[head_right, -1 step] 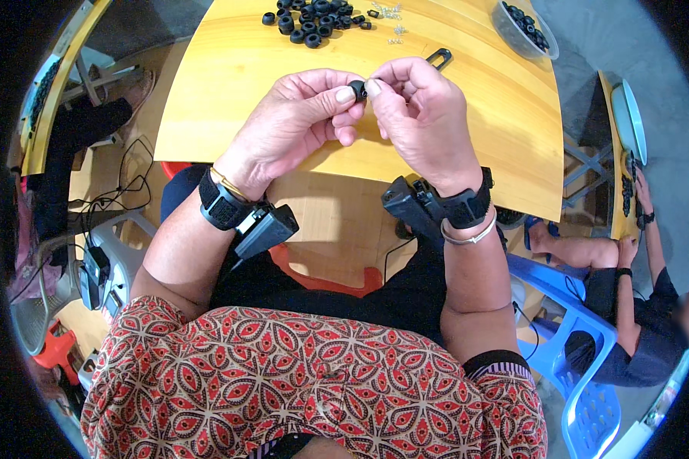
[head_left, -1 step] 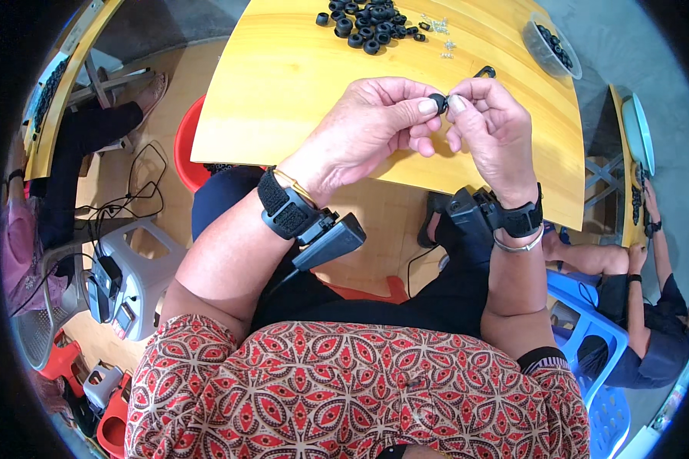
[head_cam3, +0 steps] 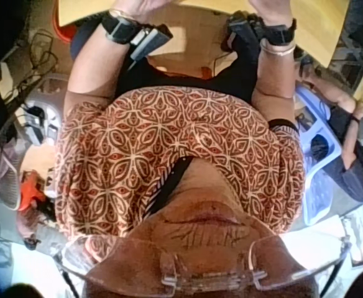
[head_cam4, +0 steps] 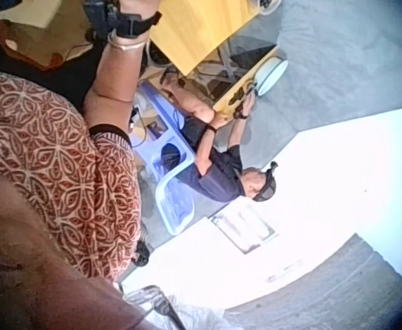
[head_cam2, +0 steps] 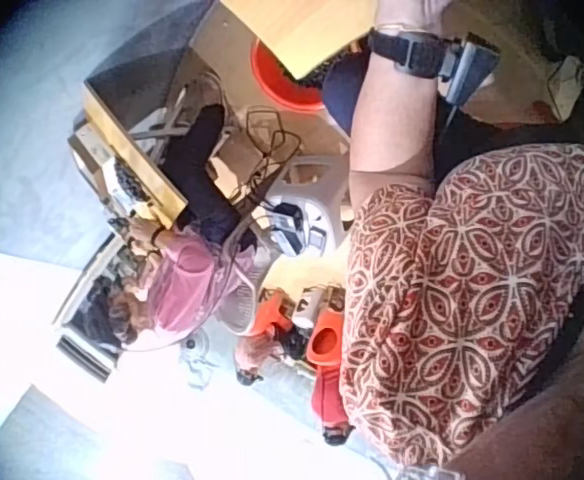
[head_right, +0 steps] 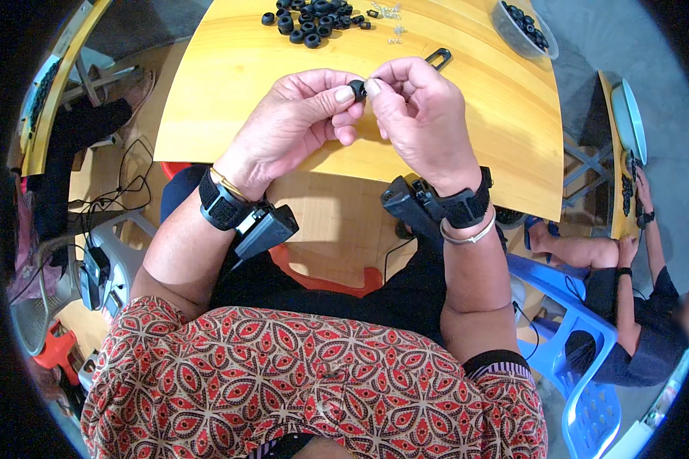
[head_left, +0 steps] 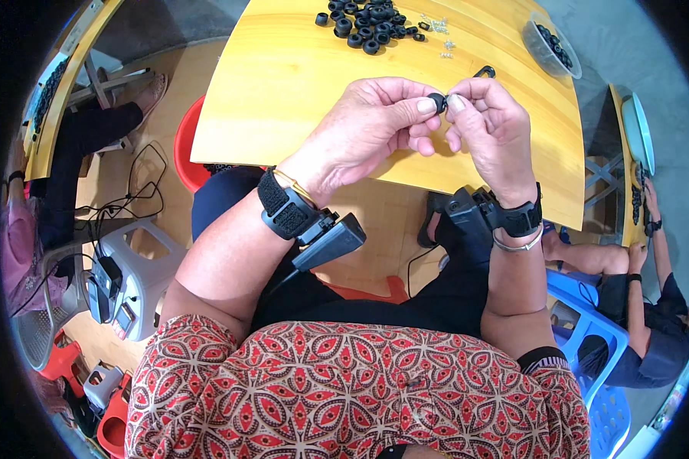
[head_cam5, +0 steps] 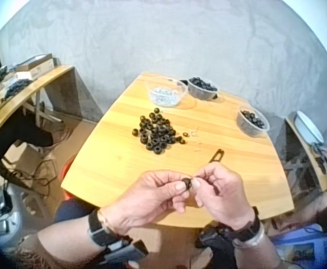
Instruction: Assembling small black plastic components with metal inserts at a workshop table.
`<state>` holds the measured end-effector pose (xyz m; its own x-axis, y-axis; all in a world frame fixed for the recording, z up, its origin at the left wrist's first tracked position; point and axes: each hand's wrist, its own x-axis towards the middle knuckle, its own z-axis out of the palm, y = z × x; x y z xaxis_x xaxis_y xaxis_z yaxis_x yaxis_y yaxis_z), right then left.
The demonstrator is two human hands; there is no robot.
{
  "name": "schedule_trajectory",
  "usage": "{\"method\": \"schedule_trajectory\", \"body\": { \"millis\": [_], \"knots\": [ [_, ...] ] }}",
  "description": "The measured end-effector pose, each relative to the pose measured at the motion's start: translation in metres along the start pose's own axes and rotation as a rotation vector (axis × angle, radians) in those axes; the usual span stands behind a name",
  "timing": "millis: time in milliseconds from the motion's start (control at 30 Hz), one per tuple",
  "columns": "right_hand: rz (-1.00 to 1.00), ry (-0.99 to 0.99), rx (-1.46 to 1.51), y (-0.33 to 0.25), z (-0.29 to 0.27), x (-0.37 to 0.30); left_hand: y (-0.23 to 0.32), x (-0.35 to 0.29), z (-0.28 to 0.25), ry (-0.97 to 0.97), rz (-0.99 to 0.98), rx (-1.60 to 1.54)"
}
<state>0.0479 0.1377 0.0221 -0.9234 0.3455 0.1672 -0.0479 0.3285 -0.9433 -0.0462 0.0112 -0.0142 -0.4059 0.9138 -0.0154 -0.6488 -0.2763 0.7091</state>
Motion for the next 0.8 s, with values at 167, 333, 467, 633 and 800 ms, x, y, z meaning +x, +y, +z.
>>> {"method": "schedule_trajectory", "body": {
  "millis": [167,333,467,633,800],
  "knots": [
    [0.009,0.030,0.139,-0.0012,-0.0017,-0.0007,-0.0003,-0.0001,-0.0017,-0.010,-0.024,-0.109],
    [0.013,0.018,0.145,-0.0053,0.0001,-0.0032,-0.0018,0.0007,-0.0013,-0.009,-0.046,-0.201],
    [0.009,0.028,0.095,-0.0034,0.0013,-0.0021,-0.0029,0.0013,-0.0013,-0.001,-0.027,-0.189],
    [-0.012,0.054,0.007,-0.0005,0.0022,-0.0013,-0.0027,0.0016,0.0009,-0.008,-0.009,-0.192],
    [-0.030,0.102,-0.087,0.0005,0.0042,-0.0015,-0.0022,0.0008,0.0021,0.026,0.012,-0.158]
  ]
}}
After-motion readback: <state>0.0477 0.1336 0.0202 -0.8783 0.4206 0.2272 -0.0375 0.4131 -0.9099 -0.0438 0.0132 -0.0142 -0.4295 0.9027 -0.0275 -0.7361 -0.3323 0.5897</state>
